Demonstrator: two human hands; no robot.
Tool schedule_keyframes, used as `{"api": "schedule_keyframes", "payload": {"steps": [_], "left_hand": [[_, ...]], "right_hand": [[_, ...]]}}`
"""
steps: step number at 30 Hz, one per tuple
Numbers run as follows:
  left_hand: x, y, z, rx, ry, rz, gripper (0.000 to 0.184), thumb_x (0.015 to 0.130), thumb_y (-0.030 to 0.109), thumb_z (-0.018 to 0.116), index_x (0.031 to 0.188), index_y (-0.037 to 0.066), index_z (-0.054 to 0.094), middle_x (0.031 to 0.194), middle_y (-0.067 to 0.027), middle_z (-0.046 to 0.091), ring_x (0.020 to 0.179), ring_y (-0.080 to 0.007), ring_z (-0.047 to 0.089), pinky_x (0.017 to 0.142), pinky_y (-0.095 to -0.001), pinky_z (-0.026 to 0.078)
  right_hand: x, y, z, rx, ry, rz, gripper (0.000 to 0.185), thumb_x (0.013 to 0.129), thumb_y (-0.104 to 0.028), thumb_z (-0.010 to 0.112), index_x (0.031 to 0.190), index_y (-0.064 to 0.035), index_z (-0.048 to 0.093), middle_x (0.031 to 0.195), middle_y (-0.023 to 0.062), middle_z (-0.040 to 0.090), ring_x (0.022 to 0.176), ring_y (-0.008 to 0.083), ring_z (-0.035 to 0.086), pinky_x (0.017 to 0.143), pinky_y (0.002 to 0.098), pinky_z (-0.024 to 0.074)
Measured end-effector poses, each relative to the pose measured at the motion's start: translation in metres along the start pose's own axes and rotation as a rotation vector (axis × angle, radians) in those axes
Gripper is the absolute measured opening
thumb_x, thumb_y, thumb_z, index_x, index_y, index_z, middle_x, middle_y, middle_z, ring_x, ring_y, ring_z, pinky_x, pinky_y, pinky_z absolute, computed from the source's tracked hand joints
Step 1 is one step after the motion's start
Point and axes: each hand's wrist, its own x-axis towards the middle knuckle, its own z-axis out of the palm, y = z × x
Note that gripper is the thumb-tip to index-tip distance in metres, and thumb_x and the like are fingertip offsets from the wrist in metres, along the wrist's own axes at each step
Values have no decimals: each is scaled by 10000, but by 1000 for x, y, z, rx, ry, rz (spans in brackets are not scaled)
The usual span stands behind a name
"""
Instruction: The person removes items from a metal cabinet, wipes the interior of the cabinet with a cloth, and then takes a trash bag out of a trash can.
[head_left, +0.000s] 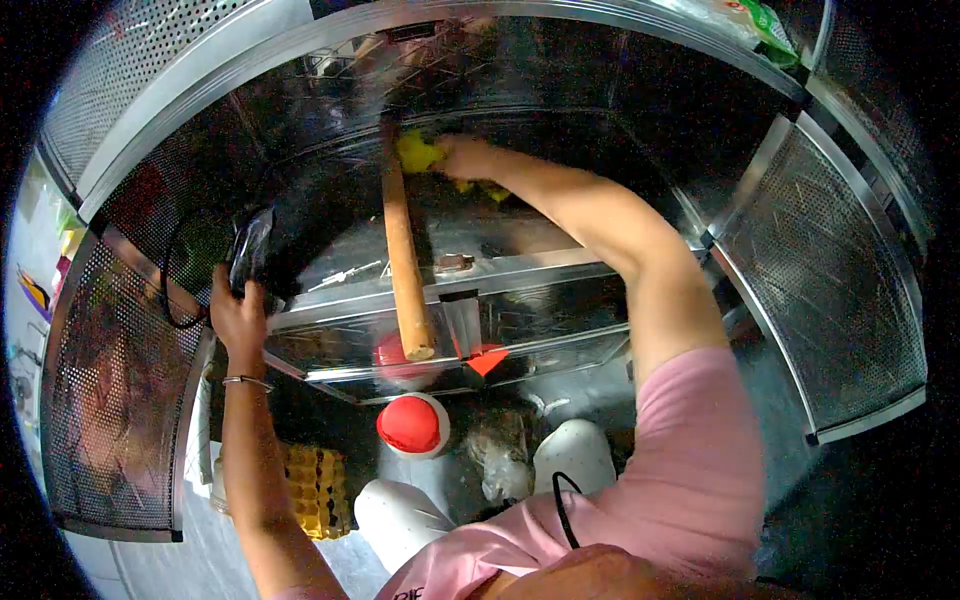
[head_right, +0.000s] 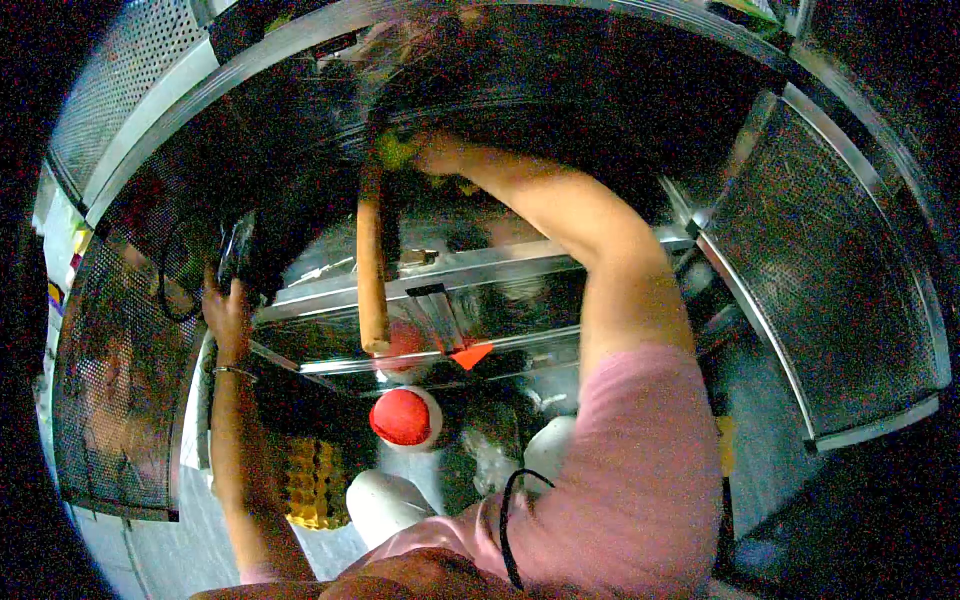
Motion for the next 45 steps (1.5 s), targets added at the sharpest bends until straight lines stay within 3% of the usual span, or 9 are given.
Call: {"api": "schedule_keyframes", "payload": {"steps": [10,12,14,16,18,22,29,32,45], "left_hand": [[0,8,-2,34,-6,-41,518,728,219,526,1108,-118,428,1098,-267,488,1016,-367,482,877,-350,364],[2,-3,4,-6,-6,-36,516,726,216,527,1107,-118,428,1098,-269,486,1016,-369,480,878,-348,363],[1,-7,3,-37,2,-42,515,725,213,527,1106,-118,428,1098,-271,484,1016,-370,478,880,-347,361],[1,3,2,-85,16,-12,525,721,211,526,1111,-123,421,1101,-278,479,1017,-364,478,884,-346,359],[1,4,0,-19,-13,-33,532,719,209,525,1116,-128,414,1108,-280,475,1029,-355,474,894,-342,353],[0,-24,11,43,-9,111,546,716,203,524,1121,-141,402,1118,-285,466,1031,-333,478,902,-343,347],[0,-62,18,547,15,495,550,726,215,520,1129,-138,392,1127,-288,452,1067,-349,446,917,-361,337],[0,-45,15,138,1,201,518,728,201,505,1107,-139,407,1101,-293,463,1038,-365,458,898,-361,350],[5,9,-1,62,-67,-49,552,702,250,517,1107,-116,435,1081,-296,481,998,-389,474,863,-360,366]], "right_hand": [[-110,100,-82,-157,43,275,396,779,-290,546,1128,-107,504,999,147,562,846,264,565,680,352,470],[-86,234,-56,82,200,637,392,785,-290,533,1132,-111,493,1011,128,557,859,260,561,685,374,474],[-66,295,-33,1101,434,279,376,774,-300,533,1101,-116,518,1009,130,560,880,271,555,731,393,462],[-34,236,-15,-682,181,-36,397,734,-285,559,1080,-91,532,1053,149,538,934,292,532,795,393,436],[-63,39,-37,-117,62,258,413,697,-256,580,1060,-64,542,1123,148,501,992,305,497,853,364,404],[-73,-5,-19,80,-59,-100,439,655,-256,607,1035,-42,562,1135,135,503,1030,292,481,871,345,392],[-45,257,-87,-42,370,246,420,724,-180,585,1129,-98,504,1181,117,477,1003,268,510,854,327,406],[-59,315,-98,-184,290,463,438,720,-191,588,1139,-100,495,1185,119,473,1019,273,497,867,330,395],[-157,70,-101,-109,36,387,563,663,-274,607,1179,-109,454,1196,137,458,1112,307,405,953,349,305]]}}
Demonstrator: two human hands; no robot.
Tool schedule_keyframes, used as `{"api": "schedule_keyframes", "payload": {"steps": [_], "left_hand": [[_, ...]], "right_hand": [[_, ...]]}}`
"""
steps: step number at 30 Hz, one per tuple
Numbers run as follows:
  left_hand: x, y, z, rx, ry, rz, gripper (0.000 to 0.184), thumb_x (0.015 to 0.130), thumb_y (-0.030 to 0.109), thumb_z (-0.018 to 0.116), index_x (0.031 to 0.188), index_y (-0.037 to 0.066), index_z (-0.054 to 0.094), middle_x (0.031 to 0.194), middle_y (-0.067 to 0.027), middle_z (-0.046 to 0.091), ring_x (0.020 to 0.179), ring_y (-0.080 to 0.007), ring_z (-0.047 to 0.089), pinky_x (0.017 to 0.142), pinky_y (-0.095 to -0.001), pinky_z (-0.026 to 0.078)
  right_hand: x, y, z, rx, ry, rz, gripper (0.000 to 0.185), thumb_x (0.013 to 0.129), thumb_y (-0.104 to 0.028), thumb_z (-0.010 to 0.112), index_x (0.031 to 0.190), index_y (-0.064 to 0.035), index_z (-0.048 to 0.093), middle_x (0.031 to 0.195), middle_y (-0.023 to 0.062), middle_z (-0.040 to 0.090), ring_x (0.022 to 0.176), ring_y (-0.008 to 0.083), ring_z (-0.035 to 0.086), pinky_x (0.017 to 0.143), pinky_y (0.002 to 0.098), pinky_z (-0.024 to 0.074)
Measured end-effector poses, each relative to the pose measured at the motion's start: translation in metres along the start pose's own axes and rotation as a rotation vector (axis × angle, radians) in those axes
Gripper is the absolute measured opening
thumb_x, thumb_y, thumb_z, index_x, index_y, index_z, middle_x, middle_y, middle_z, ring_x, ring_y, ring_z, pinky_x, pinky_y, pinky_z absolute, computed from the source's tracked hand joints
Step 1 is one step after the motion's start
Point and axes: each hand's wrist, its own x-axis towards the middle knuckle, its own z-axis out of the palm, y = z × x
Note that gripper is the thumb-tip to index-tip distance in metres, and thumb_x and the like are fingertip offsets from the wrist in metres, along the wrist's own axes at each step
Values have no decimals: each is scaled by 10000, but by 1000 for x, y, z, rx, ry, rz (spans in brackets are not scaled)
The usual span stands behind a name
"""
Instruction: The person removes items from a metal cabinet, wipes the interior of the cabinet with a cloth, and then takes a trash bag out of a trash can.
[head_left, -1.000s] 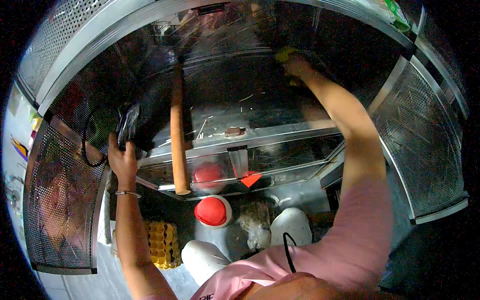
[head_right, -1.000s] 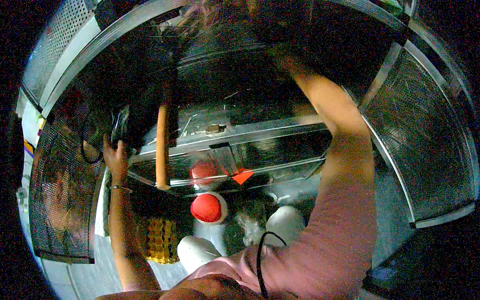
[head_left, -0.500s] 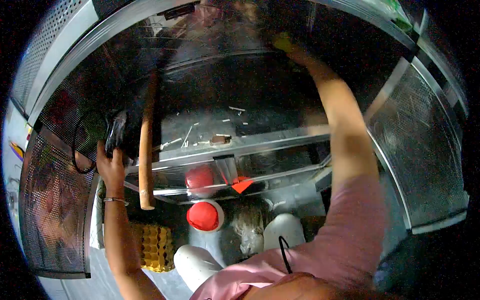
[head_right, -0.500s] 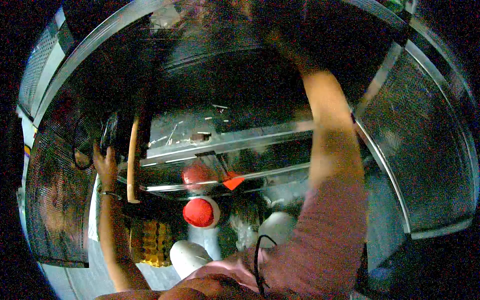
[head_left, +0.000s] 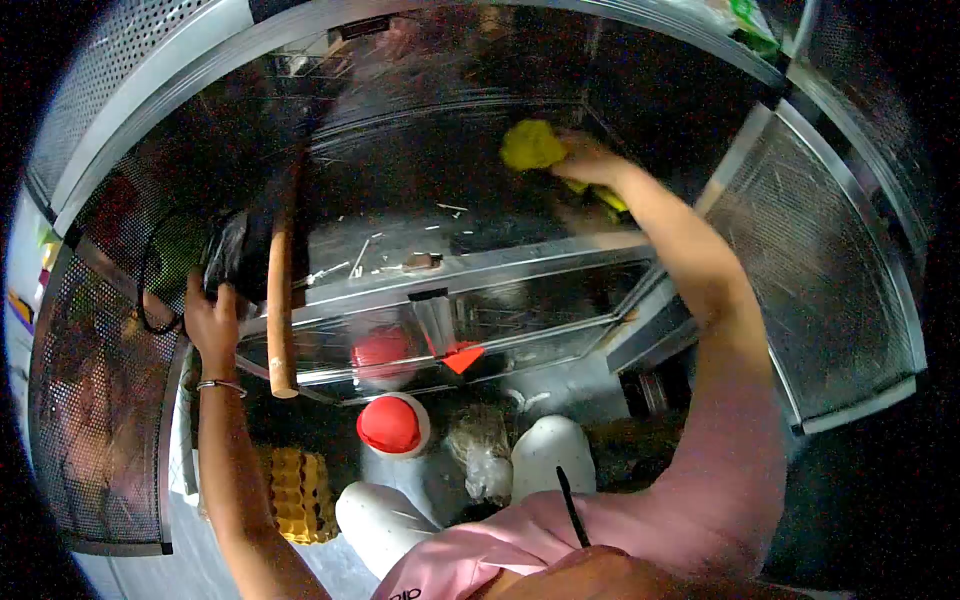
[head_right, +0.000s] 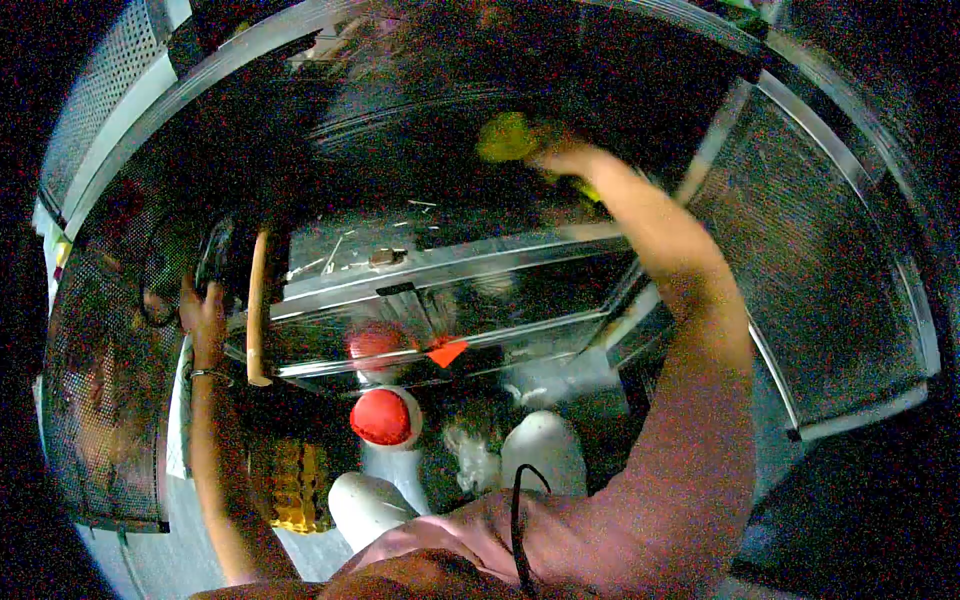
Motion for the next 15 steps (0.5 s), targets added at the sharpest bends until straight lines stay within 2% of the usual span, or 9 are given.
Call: {"api": "schedule_keyframes", "payload": {"steps": [3,5,6,7,9,12,13,14,15], "left_hand": [[3,-41,20,146,70,227,555,702,262,515,1111,-106,441,1093,-285,482,1003,-382,475,869,-365,364],[2,-19,7,128,-18,164,553,703,260,512,1119,-98,441,1109,-281,474,1021,-379,469,885,-365,355],[1,-7,2,73,-10,88,556,704,264,509,1122,-97,440,1115,-280,472,1029,-381,464,891,-365,351],[-1,0,0,17,-6,12,559,706,268,506,1125,-95,439,1121,-278,469,1037,-382,459,896,-364,348],[1,2,-2,27,-23,15,559,711,273,500,1127,-96,438,1123,-276,469,1041,-381,457,897,-363,348],[2,0,-1,68,-52,-41,565,718,286,490,1131,-97,434,1130,-273,466,1046,-378,454,897,-362,348],[0,0,0,92,-67,-86,571,721,295,486,1133,-98,431,1134,-271,465,1048,-376,453,896,-361,348],[0,-17,8,93,-85,-84,571,721,295,486,1133,-98,431,1134,-271,465,1048,-376,453,896,-361,348],[5,-47,21,152,-55,38,574,722,298,487,1131,-101,430,1136,-269,464,1048,-372,455,894,-361,351]], "right_hand": [[-37,-46,20,174,-189,-62,484,627,-264,605,1074,-89,545,1176,147,465,1113,327,390,953,352,299],[-59,-70,31,-50,22,-350,439,607,-223,616,1015,-66,573,1145,140,489,1085,319,418,932,352,324],[-72,-86,25,-19,29,-441,459,588,-186,632,1023,-60,562,1134,130,502,1058,300,450,908,348,349],[-74,-95,21,237,-57,-471,440,579,-154,642,1004,-63,570,1087,131,532,995,276,504,861,330,392],[-71,-85,7,326,-136,-239,410,590,-164,645,982,-59,581,1027,139,563,927,247,545,820,313,421],[-69,-62,-48,121,160,132,300,659,-234,626,894,-47,618,775,129,626,729,253,604,657,310,471],[-59,-35,-56,-187,206,275,332,679,-314,602,867,-41,622,779,159,617,751,277,600,659,339,470],[-55,-7,-51,-402,289,203,369,713,-354,549,855,-20,616,773,178,608,751,290,595,681,368,463],[-51,15,-43,-574,50,329,384,743,-347,495,885,-7,604,870,178,600,835,306,572,746,388,445]]}}
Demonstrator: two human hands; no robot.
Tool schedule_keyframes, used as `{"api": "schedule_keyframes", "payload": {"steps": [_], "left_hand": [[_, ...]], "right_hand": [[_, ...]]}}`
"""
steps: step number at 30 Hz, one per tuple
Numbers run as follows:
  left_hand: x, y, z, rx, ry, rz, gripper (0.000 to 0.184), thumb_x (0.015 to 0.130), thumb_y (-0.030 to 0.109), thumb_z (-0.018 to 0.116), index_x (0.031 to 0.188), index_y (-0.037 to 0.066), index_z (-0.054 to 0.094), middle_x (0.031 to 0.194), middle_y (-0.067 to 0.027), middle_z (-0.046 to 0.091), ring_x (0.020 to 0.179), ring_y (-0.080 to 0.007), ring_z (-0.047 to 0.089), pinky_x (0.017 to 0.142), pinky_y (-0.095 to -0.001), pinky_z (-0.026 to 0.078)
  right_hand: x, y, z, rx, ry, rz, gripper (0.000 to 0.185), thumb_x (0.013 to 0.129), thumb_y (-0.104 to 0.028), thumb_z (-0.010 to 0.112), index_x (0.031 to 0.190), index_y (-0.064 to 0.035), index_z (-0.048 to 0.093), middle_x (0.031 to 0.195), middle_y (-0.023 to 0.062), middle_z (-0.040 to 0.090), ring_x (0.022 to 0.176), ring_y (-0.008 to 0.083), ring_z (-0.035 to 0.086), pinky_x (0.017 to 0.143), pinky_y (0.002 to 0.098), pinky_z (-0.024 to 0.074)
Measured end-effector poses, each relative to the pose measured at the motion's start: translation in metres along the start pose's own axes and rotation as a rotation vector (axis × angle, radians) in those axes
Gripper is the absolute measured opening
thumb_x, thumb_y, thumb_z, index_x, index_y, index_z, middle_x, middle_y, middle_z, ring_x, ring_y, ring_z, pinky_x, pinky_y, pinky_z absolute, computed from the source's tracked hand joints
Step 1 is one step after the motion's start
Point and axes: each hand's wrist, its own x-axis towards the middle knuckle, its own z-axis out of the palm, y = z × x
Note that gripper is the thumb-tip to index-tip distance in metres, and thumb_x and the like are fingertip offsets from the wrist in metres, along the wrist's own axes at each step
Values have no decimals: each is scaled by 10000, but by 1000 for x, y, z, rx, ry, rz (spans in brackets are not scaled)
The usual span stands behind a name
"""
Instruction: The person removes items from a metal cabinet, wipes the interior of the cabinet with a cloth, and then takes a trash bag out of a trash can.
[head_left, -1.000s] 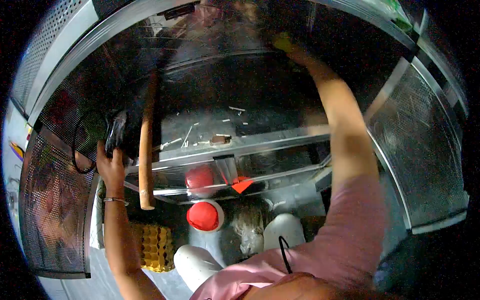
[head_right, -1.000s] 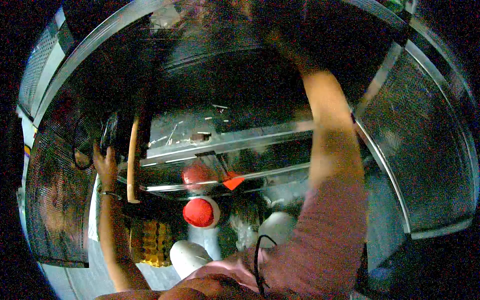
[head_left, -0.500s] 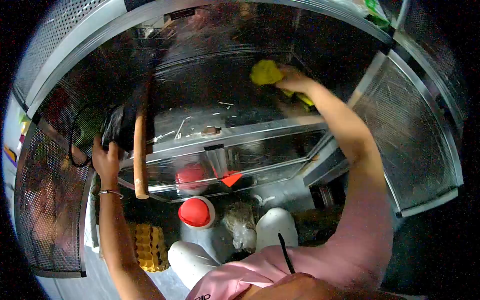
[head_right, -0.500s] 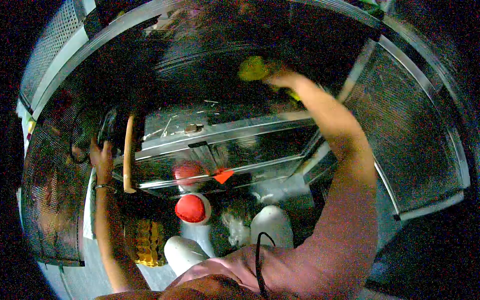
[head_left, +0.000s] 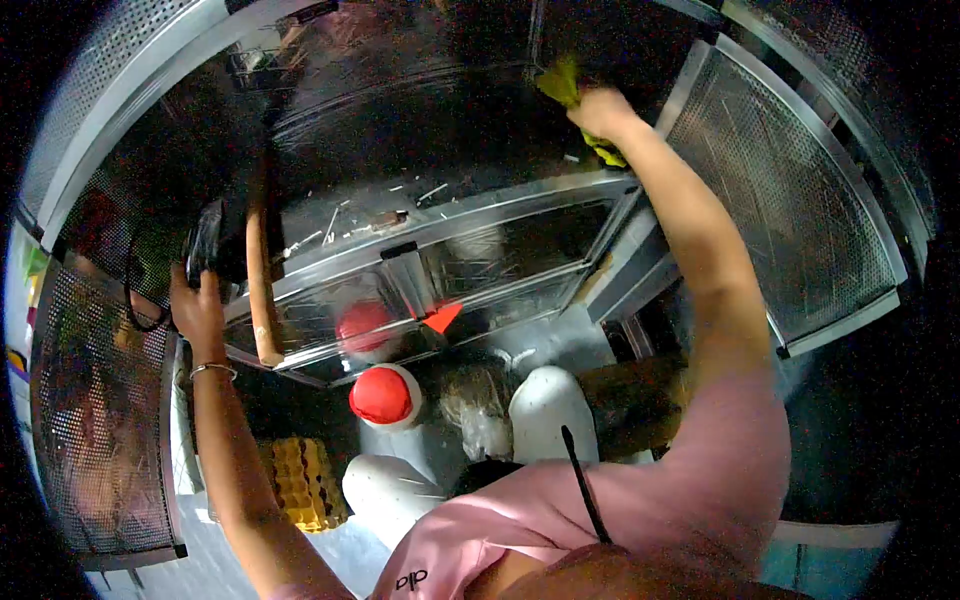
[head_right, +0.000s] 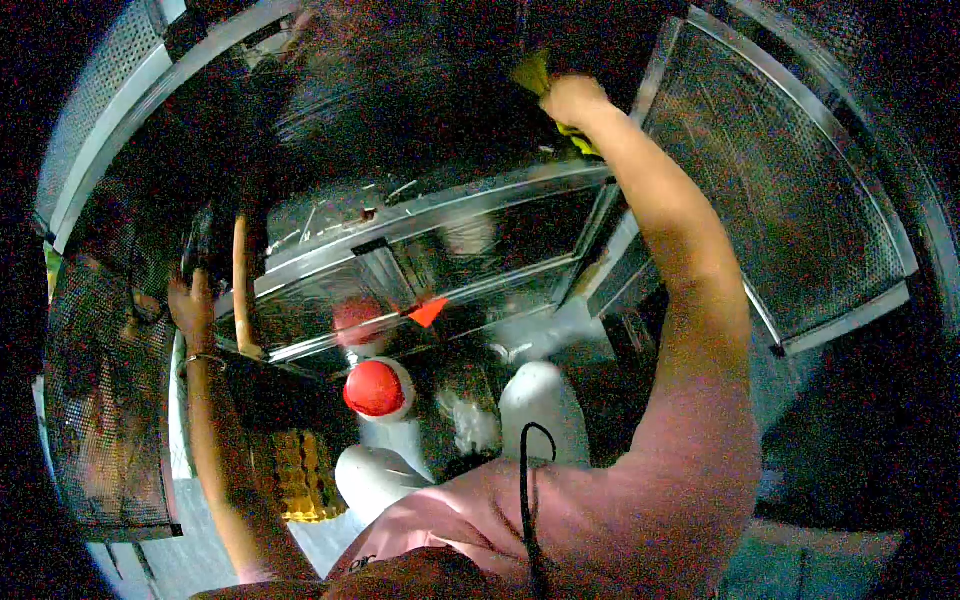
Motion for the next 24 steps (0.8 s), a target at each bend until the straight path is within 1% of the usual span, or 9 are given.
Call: {"api": "schedule_keyframes", "payload": {"steps": [1,4,7,11,12,15,18,21,24], "left_hand": [[3,-3,3,58,45,118,578,722,301,488,1129,-105,429,1138,-267,464,1047,-368,457,891,-362,353],[-1,15,-6,22,86,57,577,721,309,490,1132,-92,434,1134,-257,471,1027,-364,471,878,-365,364],[-1,25,-13,-42,93,29,571,720,313,493,1138,-72,440,1119,-246,486,1000,-362,488,858,-370,377],[-3,40,-26,-120,-25,-121,573,714,319,496,1143,-57,444,1112,-246,491,993,-362,493,843,-371,384],[-3,46,-30,-130,-32,-128,576,713,321,495,1144,-58,443,1114,-247,490,998,-361,492,840,-371,386],[-6,46,-30,-115,-14,-92,581,712,320,492,1147,-61,437,1115,-253,487,1003,-365,490,838,-369,386],[-6,47,-31,-102,22,-46,590,711,318,490,1153,-68,427,1114,-261,484,1003,-374,486,842,-371,384],[-3,36,-22,-90,66,-2,598,713,321,486,1154,-77,419,1111,-267,482,999,-381,485,845,-377,381],[-2,33,-24,-62,51,3,593,721,325,481,1156,-73,418,1102,-266,488,985,-379,492,836,-383,383]], "right_hand": [[-12,-2,16,1,42,82,381,753,-336,474,906,-10,598,927,177,585,890,318,543,778,392,432],[-30,-4,17,-7,3,133,367,765,-311,441,956,-33,586,1044,175,537,1002,360,460,844,407,401],[-49,-9,14,-61,21,129,365,766,-310,443,940,-25,589,989,197,540,992,353,458,839,409,402],[-65,-21,14,-111,101,136,351,756,-355,481,877,-62,633,865,172,586,842,328,566,702,422,468],[-74,-36,-4,-253,-121,-116,340,733,-364,498,867,-85,638,853,167,591,844,328,570,695,405,475],[-94,-92,8,265,262,-161,286,692,-281,530,829,-46,618,849,203,570,822,344,551,700,426,465],[-117,-138,-10,452,314,-288,330,678,-299,542,836,-14,594,874,210,540,825,350,527,746,398,442],[-109,-134,-26,1090,32,-297,296,665,-293,543,828,-55,609,747,159,604,694,299,586,649,375,467],[-76,-82,-35,552,302,-252,283,694,-260,523,877,-60,603,792,182,595,730,326,565,680,396,456]]}}
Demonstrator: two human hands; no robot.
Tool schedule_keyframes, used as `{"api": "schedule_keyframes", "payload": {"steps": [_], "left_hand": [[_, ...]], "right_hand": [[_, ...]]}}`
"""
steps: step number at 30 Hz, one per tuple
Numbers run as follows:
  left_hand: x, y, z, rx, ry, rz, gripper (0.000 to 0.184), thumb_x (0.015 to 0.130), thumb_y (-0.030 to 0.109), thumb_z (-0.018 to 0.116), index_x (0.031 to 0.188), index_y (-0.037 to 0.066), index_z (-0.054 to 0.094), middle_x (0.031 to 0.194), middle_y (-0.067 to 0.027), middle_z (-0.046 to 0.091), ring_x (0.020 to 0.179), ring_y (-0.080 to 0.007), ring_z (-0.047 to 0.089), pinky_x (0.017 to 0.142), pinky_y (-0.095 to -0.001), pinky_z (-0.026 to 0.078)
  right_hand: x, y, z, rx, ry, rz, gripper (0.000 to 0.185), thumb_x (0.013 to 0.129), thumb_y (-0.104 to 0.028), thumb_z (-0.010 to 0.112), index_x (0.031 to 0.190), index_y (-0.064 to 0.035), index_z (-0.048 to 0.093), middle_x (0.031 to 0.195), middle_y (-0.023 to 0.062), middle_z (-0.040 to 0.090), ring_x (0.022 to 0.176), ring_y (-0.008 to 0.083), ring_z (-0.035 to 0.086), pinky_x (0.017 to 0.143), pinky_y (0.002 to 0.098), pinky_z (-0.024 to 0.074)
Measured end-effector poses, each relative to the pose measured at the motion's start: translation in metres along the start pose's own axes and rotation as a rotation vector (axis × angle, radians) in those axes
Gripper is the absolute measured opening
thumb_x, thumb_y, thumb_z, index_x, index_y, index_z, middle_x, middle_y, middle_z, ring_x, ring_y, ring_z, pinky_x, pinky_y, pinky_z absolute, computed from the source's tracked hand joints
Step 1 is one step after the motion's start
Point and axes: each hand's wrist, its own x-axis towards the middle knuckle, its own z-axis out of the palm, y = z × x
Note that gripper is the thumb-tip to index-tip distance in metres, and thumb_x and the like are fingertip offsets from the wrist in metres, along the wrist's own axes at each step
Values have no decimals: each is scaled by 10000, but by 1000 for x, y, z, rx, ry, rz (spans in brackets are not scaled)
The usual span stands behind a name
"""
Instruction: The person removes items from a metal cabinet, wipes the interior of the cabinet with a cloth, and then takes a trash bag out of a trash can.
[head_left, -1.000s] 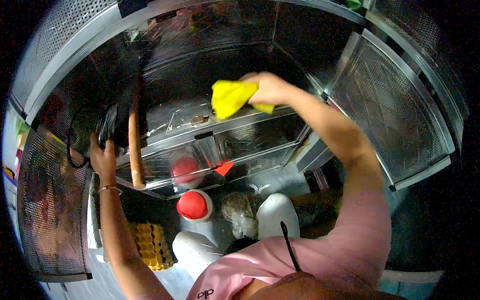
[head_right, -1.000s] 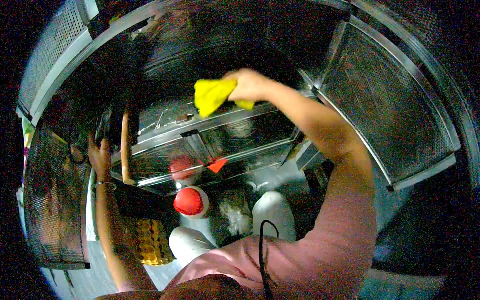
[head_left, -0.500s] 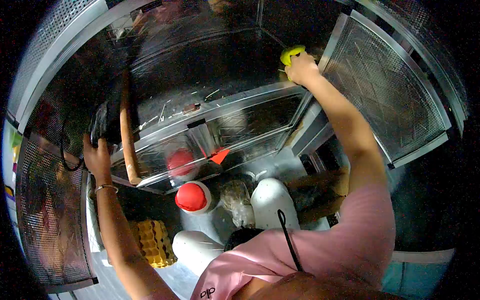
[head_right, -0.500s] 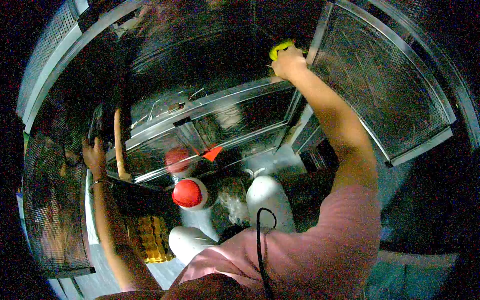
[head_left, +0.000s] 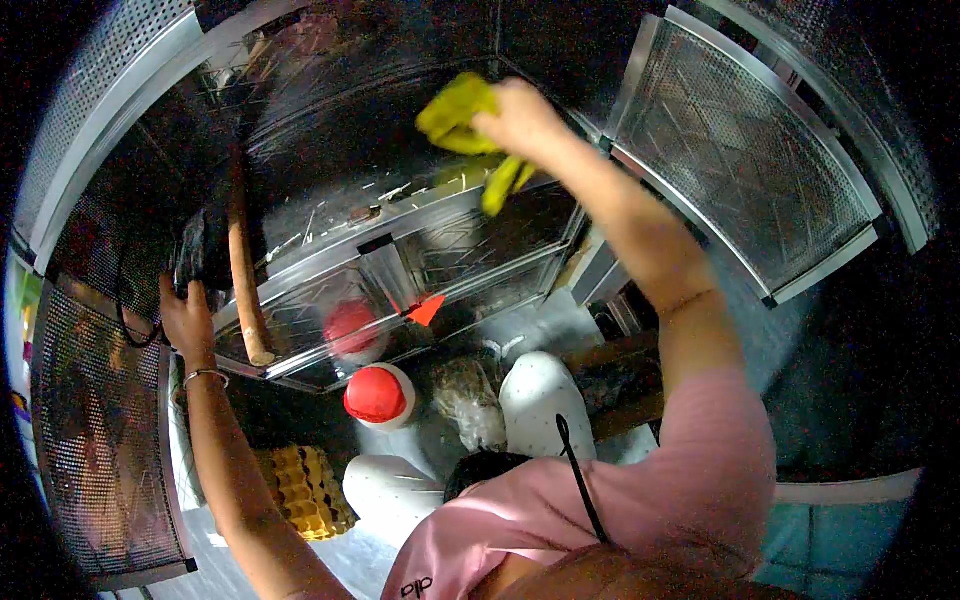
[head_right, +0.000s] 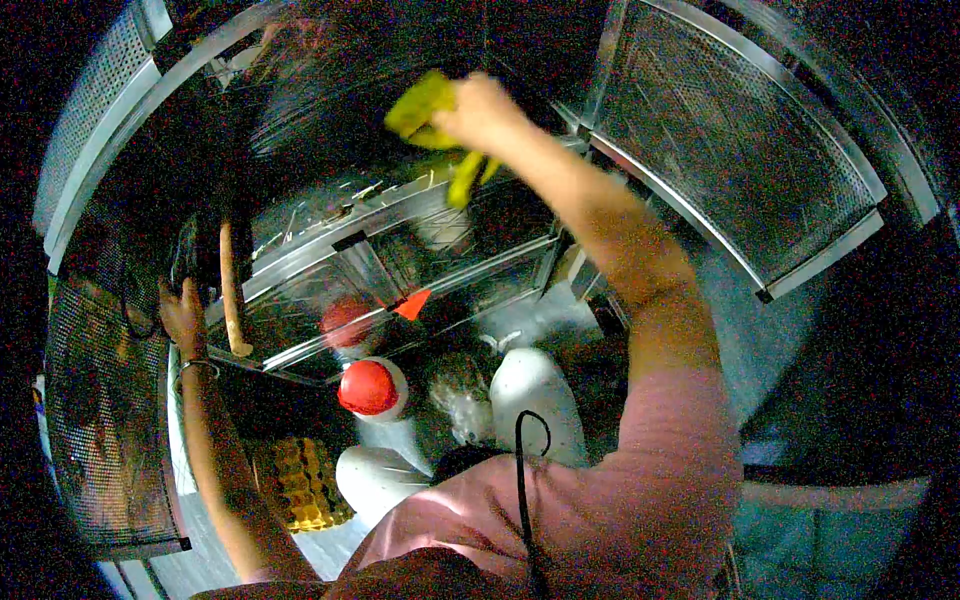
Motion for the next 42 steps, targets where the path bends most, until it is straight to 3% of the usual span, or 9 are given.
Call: {"api": "schedule_keyframes", "payload": {"steps": [4,14,18,20,21,22,28,38,42], "left_hand": [[0,-20,16,74,40,154,577,731,329,478,1165,-46,422,1066,-254,512,948,-372,508,807,-387,392],[7,-44,30,107,4,135,613,715,357,495,1158,-62,428,1077,-259,507,943,-369,519,788,-393,404],[9,-50,30,127,4,114,624,712,366,497,1158,-64,426,1095,-264,494,968,-372,503,819,-391,391],[8,-34,18,-50,-145,23,611,714,354,502,1157,-62,429,1134,-261,470,1023,-370,474,864,-383,370],[9,-36,20,-45,-147,25,611,714,354,502,1157,-62,429,1134,-261,470,1023,-370,474,864,-383,370],[10,-39,24,14,-137,14,601,714,344,508,1155,-58,432,1141,-255,468,1029,-365,472,868,-380,369],[5,-20,15,46,-76,15,592,713,346,506,1156,-43,438,1140,-245,472,1035,-354,471,866,-379,370],[2,10,-5,44,-115,-113,611,701,354,509,1154,-49,434,1101,-248,496,978,-373,501,811,-404,400],[14,-44,27,92,-124,68,604,705,350,509,1147,-55,436,1084,-254,503,974,-374,502,814,-407,395]], "right_hand": [[17,84,4,-739,-229,400,283,756,-219,488,936,-29,597,1051,145,542,1008,309,449,817,408,392],[-9,69,-16,-729,-446,391,300,741,-208,493,917,5,608,964,161,597,892,280,582,778,387,431],[-7,68,-30,-252,-310,245,315,700,-284,472,882,-67,609,879,186,592,833,342,563,743,395,439],[-13,74,-26,-478,-27,207,403,721,-358,441,964,-78,600,970,197,572,923,366,531,787,433,428],[-3,111,0,-654,-277,183,452,723,-397,445,1053,-109,557,1032,191,539,987,381,481,828,435,405],[-6,110,20,-311,-298,360,483,726,-435,445,1082,-123,540,1046,184,525,1007,362,462,837,420,403],[-27,35,39,-157,-111,183,443,714,-451,461,970,-109,579,950,171,562,889,328,539,780,408,441],[-37,-51,68,287,29,-439,297,709,-329,623,832,-61,590,795,96,582,753,270,560,665,369,444],[-16,-39,38,823,-132,54,294,755,-325,613,926,-86,610,782,46,630,662,126,576,620,284,458]]}}
